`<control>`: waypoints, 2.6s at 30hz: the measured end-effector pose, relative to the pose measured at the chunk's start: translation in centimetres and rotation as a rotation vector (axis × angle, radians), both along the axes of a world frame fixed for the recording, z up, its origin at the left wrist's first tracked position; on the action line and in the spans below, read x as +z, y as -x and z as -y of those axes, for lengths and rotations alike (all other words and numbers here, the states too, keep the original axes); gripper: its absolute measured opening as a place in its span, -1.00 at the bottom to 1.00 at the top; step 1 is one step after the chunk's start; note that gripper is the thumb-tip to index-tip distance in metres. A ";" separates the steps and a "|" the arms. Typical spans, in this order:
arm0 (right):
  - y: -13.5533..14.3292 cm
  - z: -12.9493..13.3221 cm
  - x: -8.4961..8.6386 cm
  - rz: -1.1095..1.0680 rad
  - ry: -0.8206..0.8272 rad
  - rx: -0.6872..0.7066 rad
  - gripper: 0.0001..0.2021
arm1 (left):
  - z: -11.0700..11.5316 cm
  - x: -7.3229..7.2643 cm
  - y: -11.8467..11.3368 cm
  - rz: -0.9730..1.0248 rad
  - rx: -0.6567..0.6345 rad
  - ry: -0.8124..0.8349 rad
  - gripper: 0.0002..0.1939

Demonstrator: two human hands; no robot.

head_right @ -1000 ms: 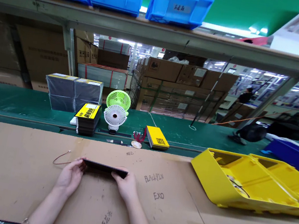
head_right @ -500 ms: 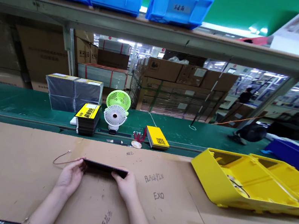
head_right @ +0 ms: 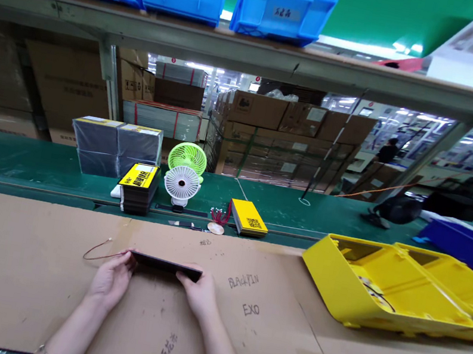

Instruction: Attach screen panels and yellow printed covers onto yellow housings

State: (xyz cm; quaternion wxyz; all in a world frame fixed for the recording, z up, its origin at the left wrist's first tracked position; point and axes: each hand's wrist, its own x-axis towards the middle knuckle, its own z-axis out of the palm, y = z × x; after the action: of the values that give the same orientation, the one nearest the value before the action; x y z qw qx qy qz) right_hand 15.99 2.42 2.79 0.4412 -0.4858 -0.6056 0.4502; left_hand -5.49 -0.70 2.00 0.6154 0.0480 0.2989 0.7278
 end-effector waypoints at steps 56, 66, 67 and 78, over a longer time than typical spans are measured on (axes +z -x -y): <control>-0.1 -0.1 -0.3 0.018 -0.002 -0.002 -0.77 | 0.3 1.4 0.2 0.137 0.037 0.029 -0.81; -0.1 -0.1 -0.3 0.004 -0.006 -0.013 -0.75 | 0.4 0.6 0.2 -0.021 -0.019 -0.009 -0.71; -0.1 -0.1 -0.2 0.002 -0.009 -0.016 -0.75 | 0.4 0.6 0.1 -0.058 -0.029 -0.024 -0.67; 0.1 0.2 -0.1 -0.033 -0.077 -0.060 -0.77 | 0.2 -0.9 -1.1 -0.818 0.113 0.060 -0.40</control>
State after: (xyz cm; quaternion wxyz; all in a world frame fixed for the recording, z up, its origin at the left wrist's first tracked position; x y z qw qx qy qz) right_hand 15.90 2.26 2.73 0.4828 -0.4789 -0.6001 0.4213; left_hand -4.38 -0.94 1.09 0.4061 0.2986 0.5419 0.6725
